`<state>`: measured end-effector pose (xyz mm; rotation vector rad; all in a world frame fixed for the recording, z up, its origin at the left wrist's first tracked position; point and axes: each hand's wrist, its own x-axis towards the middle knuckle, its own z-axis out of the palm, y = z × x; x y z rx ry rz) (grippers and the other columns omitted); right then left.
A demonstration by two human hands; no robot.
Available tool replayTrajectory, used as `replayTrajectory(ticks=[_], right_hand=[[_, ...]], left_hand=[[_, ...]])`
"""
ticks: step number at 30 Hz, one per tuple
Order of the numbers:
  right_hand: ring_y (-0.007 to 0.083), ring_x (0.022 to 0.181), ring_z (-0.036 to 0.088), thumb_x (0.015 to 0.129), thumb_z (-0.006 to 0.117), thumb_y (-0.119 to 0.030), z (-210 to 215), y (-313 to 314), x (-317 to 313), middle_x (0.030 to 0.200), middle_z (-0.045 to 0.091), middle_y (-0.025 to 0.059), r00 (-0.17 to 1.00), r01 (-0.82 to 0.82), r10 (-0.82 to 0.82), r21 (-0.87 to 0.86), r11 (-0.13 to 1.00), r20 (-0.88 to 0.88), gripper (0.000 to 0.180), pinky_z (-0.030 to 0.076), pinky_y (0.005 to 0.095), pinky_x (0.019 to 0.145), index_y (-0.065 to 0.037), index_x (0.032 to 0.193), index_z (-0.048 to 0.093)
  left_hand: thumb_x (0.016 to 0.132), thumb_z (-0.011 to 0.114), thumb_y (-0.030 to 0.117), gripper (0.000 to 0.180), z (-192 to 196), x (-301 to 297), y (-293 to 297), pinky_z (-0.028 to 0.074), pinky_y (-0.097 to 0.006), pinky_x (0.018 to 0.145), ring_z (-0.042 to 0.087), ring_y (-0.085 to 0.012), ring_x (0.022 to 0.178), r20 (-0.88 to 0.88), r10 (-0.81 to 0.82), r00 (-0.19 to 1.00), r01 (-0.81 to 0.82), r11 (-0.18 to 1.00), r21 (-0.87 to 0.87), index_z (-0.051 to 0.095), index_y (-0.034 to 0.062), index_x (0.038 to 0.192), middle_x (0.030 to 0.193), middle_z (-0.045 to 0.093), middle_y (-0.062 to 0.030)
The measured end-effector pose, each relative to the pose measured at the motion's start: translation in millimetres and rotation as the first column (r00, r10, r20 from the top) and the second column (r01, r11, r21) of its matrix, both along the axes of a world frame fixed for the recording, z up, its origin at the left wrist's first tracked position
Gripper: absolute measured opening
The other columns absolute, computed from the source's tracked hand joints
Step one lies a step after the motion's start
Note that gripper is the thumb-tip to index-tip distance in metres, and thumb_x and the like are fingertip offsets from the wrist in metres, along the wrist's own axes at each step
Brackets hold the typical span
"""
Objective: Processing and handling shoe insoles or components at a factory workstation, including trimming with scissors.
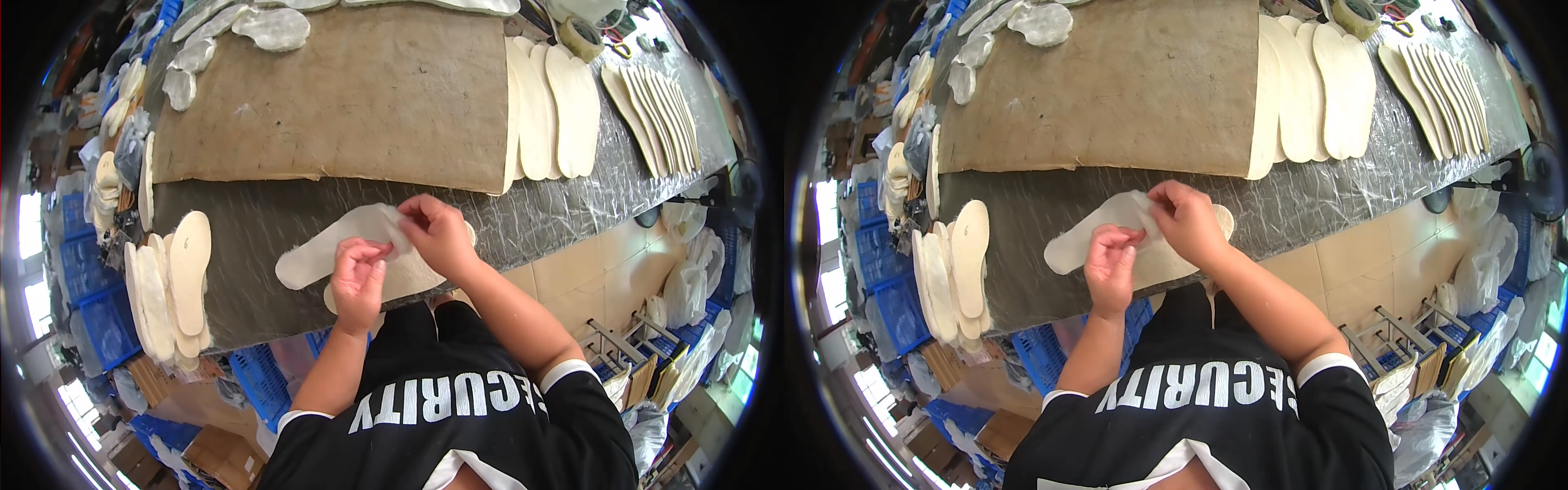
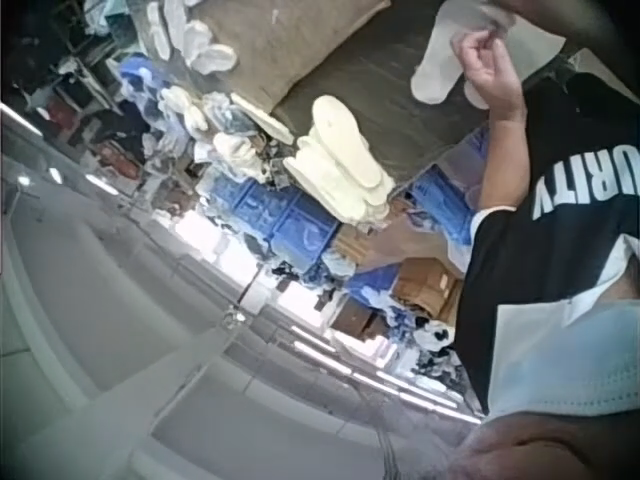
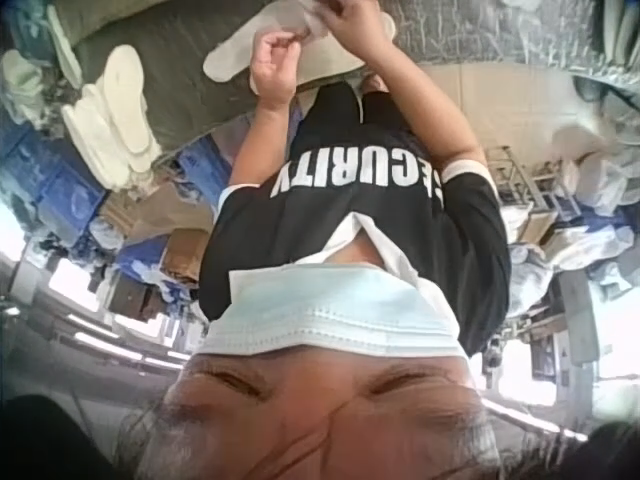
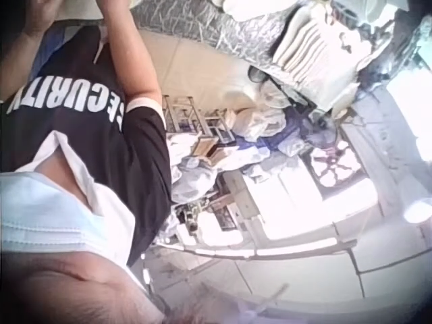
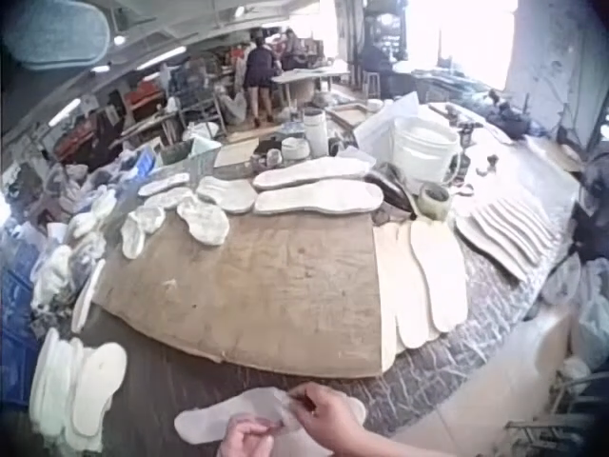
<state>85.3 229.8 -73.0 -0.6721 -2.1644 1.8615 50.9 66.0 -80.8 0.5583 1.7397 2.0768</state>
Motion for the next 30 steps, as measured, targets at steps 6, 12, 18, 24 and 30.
replayTrajectory(ticks=[6, 12, 18, 24, 30], right_hand=[[0.0321, 0.080, 0.066, 0.084, 0.063, -0.007, -11.9, 8.1, -6.2, 0.088, 0.066, 0.0190, 0.992, 0.128, -0.127, 0.086, 0.988, -0.015, 0.017, 0.051, 0.0364, 0.072, 0.002, 0.099, 0.063], [0.0283, 0.080, 0.065, 0.079, 0.067, -0.001, -17.9, 2.2, 2.7, 0.089, 0.065, 0.0138, 0.998, 0.035, -0.019, 0.302, 0.953, -0.058, 0.023, 0.052, 0.0337, 0.071, 0.001, 0.101, 0.062], [0.0287, 0.086, 0.065, 0.081, 0.064, 0.000, -21.0, 17.1, -14.6, 0.093, 0.065, 0.0149, 0.997, -0.014, 0.034, 0.248, 0.969, -0.076, 0.017, 0.051, 0.0329, 0.074, 0.000, 0.098, 0.066], [0.0336, 0.091, 0.063, 0.090, 0.056, -0.010, -18.9, 24.8, -0.4, 0.099, 0.065, 0.0176, 0.998, -0.059, 0.066, 0.254, 0.965, -0.018, 0.022, 0.050, 0.0376, 0.081, -0.003, 0.109, 0.065], [0.0359, 0.097, 0.059, 0.092, 0.053, -0.018, 2.5, 26.4, 52.1, 0.106, 0.062, 0.0176, 0.998, -0.055, 0.061, 0.446, 0.893, 0.002, 0.031, 0.048, 0.0411, 0.086, -0.003, 0.118, 0.059]], left_hand=[[0.076, 0.066, -0.007, 0.016, 10.2, 5.7, -12.6, 0.051, -0.037, 0.077, 0.059, -0.0250, 0.088, -0.339, -0.127, 0.932, -0.018, 0.919, -0.395, 0.057, -0.0007, 0.088, 0.100, 0.054, -0.0107], [0.057, 0.081, 0.013, 0.042, 14.1, 25.3, -15.6, 0.043, -0.042, 0.088, 0.054, -0.0304, 0.099, -0.529, -0.513, 0.676, -0.058, 0.678, -0.733, 0.065, 0.0033, 0.094, 0.098, 0.061, -0.0103], [0.069, 0.072, 0.013, 0.029, 4.0, 39.1, -26.6, 0.043, -0.041, 0.084, 0.057, -0.0276, 0.096, -0.624, -0.610, 0.488, -0.098, 0.672, -0.734, 0.067, 0.0046, 0.096, 0.102, 0.063, -0.0091], [0.068, 0.065, 0.008, 0.028, 30.5, 46.7, -48.8, 0.044, -0.039, 0.083, 0.059, -0.0245, 0.091, -0.519, -0.704, 0.485, 0.016, 0.601, -0.799, 0.067, 0.0033, 0.095, 0.100, 0.063, -0.0072], [0.079, 0.061, -0.006, 0.019, 82.6, 27.3, -75.8, 0.049, -0.031, 0.066, 0.061, -0.0258, 0.074, -0.274, -0.417, 0.866, 0.074, 0.650, -0.757, 0.066, 0.0007, 0.096, 0.090, 0.063, -0.0107]])
